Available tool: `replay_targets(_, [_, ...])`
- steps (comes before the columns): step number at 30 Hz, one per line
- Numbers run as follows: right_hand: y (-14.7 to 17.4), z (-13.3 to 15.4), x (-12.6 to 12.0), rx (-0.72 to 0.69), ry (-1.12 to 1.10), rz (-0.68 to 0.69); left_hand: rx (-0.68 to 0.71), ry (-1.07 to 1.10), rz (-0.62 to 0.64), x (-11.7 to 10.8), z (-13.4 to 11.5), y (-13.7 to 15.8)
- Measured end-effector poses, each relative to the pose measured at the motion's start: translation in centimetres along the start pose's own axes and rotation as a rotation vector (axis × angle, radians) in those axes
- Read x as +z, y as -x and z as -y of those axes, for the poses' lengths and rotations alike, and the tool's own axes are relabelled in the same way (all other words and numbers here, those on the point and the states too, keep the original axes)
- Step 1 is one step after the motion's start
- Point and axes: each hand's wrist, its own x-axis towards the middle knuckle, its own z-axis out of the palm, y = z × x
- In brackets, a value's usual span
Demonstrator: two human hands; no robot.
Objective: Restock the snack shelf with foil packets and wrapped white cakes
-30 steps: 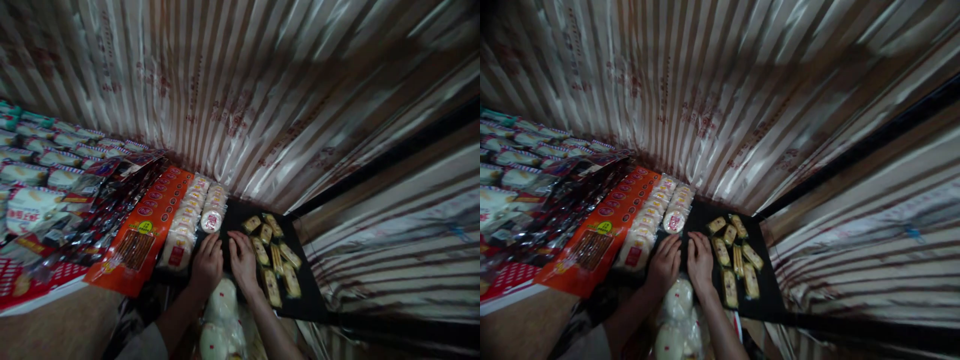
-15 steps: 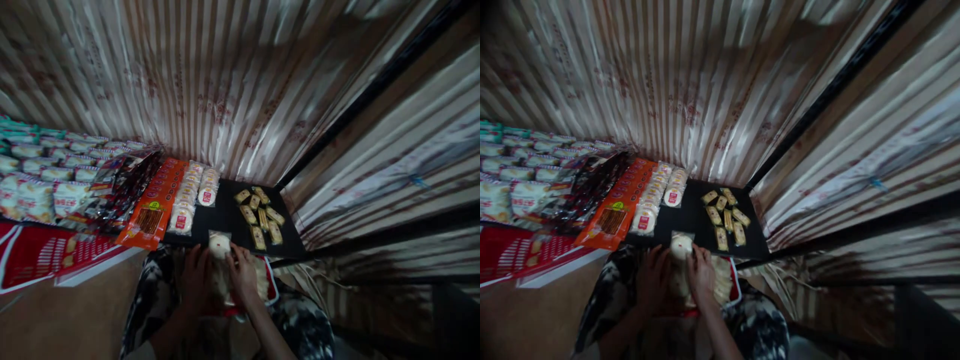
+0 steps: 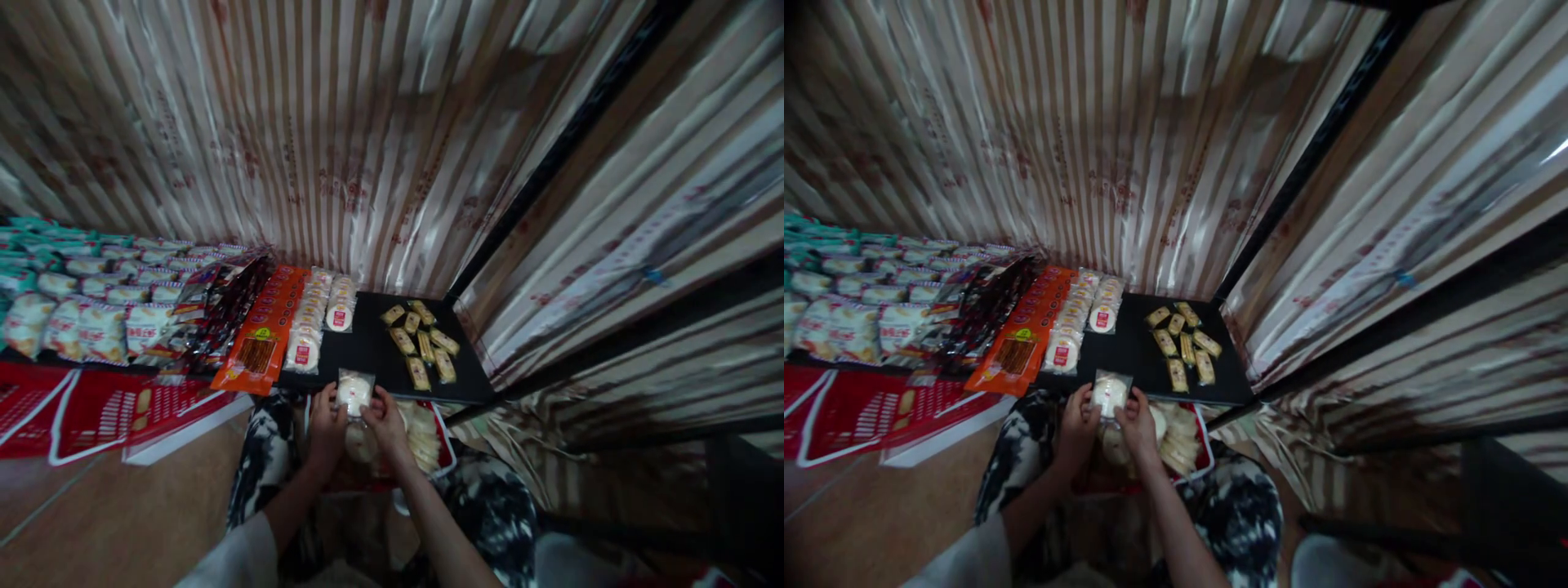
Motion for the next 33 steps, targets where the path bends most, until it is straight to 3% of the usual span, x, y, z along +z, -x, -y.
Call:
replay_targets(4, [-0.8, 2.0, 0.2, 0.028, -0.085, 0.103, 0.109, -0.017, -0.061, -0.3, -1.3, -0.5])
replay_targets(8, [-0.9, 4.0, 0.6, -0.006, -0.111, 0.12, 0.193, -0.048, -0.074, -0.6, -2.2, -1.1])
replay_targets(20, [1.1, 8.9, 1.4, -0.074, -0.214, 0.219, 0.185, 0.208, 0.197, -0.2, -2.9, -1.8])
replay_targets(23, [1.1, 8.7, 1.4, -0.029, -0.226, 0.211, 0.101, 0.266, 0.194, -0.4, -3.3, -1.9])
replay_targets(27, [0.7, 7.8, 0.9, 0.023, -0.19, 0.148, -0.158, 0.537, 0.255, -1.1, -4.1, -2.0])
replay_targets(30, [0.3, 7.2, 0.2, -0.064, -0.11, 0.053, -0.307, 0.741, 0.297, -1.9, -4.9, -2.3])
replay_targets(33, [-0.2, 6.9, -0.5, -0.169, -0.029, -0.032, -0.357, 0.803, 0.333, -2.7, -5.6, -2.8])
